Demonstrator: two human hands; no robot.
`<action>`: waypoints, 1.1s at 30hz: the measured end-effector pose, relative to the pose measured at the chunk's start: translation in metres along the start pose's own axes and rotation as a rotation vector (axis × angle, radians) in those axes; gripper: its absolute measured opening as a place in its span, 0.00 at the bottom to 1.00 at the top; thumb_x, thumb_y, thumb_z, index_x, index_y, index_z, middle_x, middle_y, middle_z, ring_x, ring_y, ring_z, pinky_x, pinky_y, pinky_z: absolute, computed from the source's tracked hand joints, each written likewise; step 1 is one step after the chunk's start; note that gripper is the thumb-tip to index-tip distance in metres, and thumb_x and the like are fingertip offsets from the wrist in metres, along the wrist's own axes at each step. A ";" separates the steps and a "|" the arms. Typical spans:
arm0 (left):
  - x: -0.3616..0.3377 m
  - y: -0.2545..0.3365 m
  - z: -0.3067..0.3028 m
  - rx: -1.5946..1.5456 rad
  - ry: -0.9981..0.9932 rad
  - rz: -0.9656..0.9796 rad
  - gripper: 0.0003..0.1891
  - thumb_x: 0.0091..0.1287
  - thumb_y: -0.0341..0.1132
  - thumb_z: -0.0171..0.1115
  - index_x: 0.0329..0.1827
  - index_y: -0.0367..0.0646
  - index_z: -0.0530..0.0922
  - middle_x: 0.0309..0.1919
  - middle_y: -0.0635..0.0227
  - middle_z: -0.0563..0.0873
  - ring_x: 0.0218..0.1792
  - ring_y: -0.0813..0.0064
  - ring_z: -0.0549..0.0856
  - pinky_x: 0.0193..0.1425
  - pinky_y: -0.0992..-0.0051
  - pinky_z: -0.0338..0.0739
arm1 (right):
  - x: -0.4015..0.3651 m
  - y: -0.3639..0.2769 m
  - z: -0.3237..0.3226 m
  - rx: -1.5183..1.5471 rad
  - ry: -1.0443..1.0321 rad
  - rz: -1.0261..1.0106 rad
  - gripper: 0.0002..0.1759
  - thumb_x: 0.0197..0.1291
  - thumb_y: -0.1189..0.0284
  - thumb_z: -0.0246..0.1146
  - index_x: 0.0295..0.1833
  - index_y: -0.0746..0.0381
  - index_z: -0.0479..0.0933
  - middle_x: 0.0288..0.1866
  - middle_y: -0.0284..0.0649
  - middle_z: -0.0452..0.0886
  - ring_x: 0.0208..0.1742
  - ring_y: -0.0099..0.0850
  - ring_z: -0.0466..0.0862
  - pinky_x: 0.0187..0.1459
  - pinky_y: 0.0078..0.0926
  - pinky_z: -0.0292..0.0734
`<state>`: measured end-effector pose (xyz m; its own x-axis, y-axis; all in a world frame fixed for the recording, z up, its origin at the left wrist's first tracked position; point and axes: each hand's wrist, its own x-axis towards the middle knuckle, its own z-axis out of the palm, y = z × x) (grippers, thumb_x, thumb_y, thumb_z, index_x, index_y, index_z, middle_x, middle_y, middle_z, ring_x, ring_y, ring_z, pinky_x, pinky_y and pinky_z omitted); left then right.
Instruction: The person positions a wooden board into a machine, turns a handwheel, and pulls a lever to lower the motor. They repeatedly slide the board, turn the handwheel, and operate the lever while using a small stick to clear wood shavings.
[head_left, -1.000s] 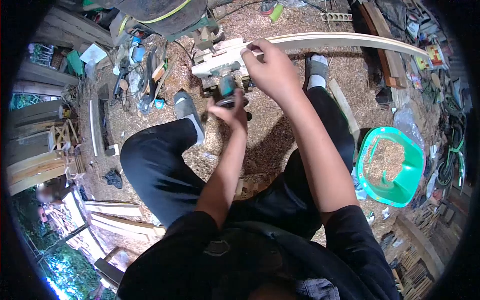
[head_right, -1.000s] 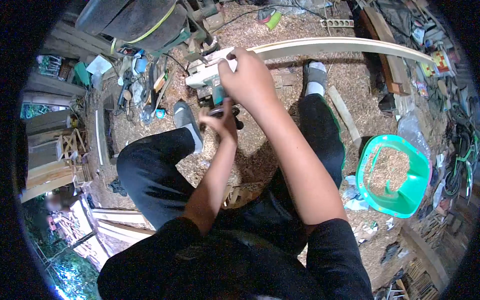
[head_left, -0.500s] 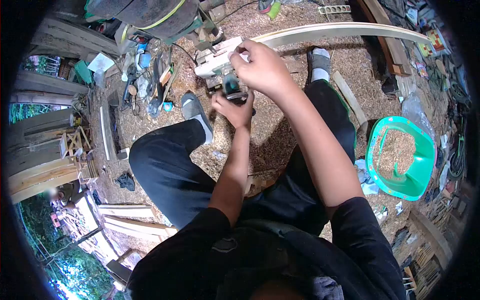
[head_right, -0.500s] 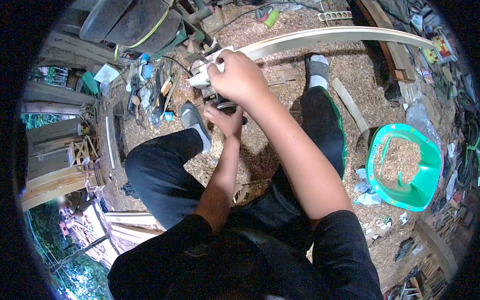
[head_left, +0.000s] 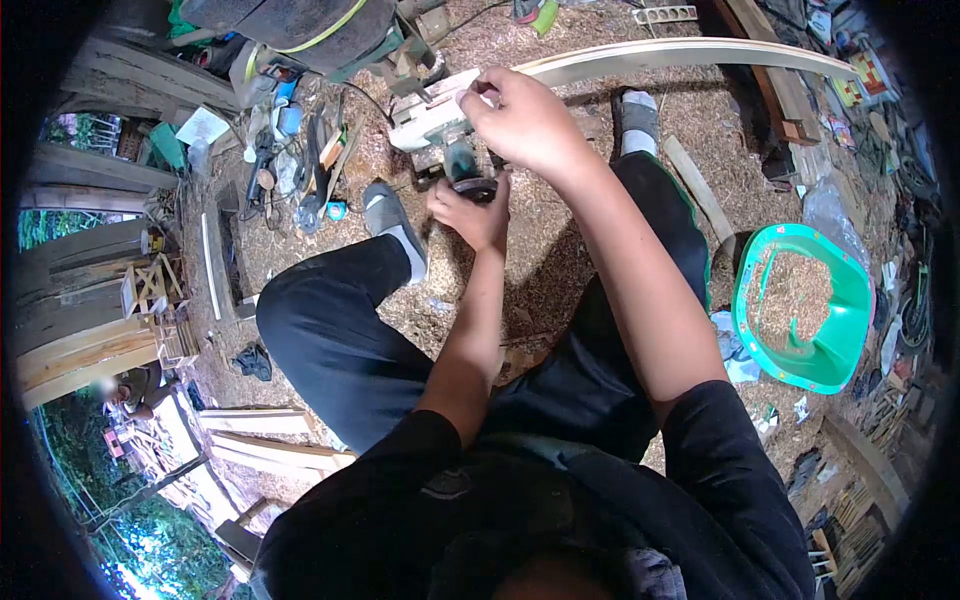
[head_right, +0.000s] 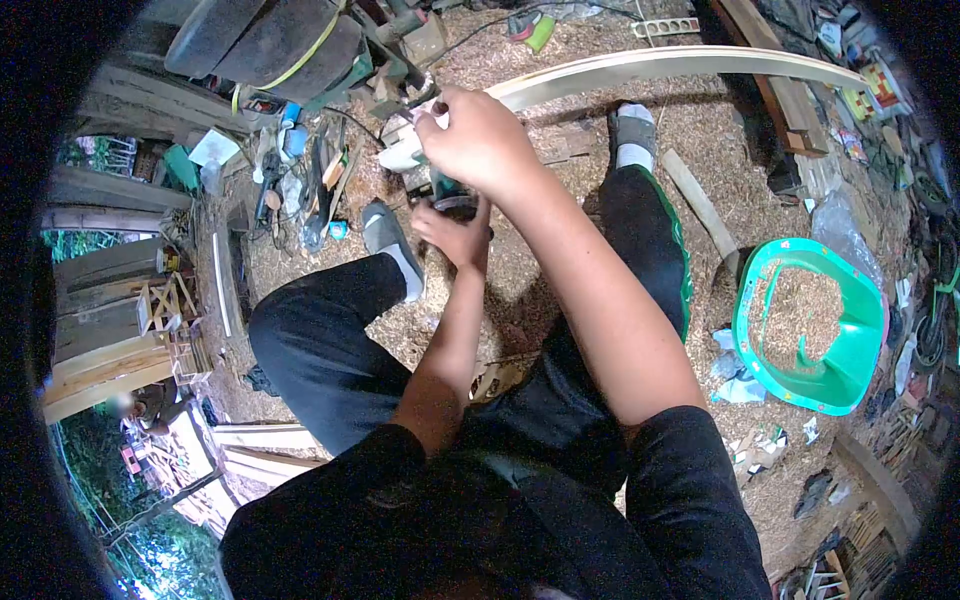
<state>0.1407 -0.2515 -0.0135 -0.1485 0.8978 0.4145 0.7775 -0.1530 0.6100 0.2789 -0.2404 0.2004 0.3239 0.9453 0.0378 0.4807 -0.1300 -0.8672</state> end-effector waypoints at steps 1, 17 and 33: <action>0.001 0.004 0.000 -0.002 -0.003 -0.006 0.47 0.48 0.50 0.80 0.62 0.33 0.60 0.54 0.46 0.64 0.60 0.45 0.66 0.66 0.46 0.64 | 0.001 0.004 0.002 -0.018 0.008 -0.017 0.26 0.62 0.55 0.61 0.52 0.67 0.82 0.47 0.56 0.87 0.49 0.49 0.87 0.55 0.39 0.79; 0.089 -0.101 0.022 -0.783 -0.015 -0.946 0.37 0.75 0.64 0.45 0.54 0.30 0.77 0.53 0.55 0.83 0.53 0.57 0.81 0.65 0.65 0.69 | 0.023 0.170 0.145 0.492 -0.191 0.630 0.43 0.71 0.46 0.49 0.68 0.78 0.70 0.67 0.63 0.76 0.67 0.51 0.77 0.67 0.43 0.68; 0.071 -0.123 0.060 -0.522 -0.132 -1.176 0.42 0.74 0.66 0.47 0.79 0.41 0.60 0.74 0.43 0.67 0.73 0.51 0.69 0.74 0.59 0.64 | 0.004 0.132 0.180 0.509 0.099 0.789 0.55 0.71 0.39 0.47 0.83 0.67 0.33 0.85 0.55 0.44 0.84 0.49 0.51 0.79 0.46 0.51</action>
<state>0.0707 -0.1440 -0.0991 -0.4919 0.6320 -0.5988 -0.1111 0.6366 0.7631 0.1969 -0.1996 -0.0030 0.4830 0.6073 -0.6308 -0.3127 -0.5533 -0.7720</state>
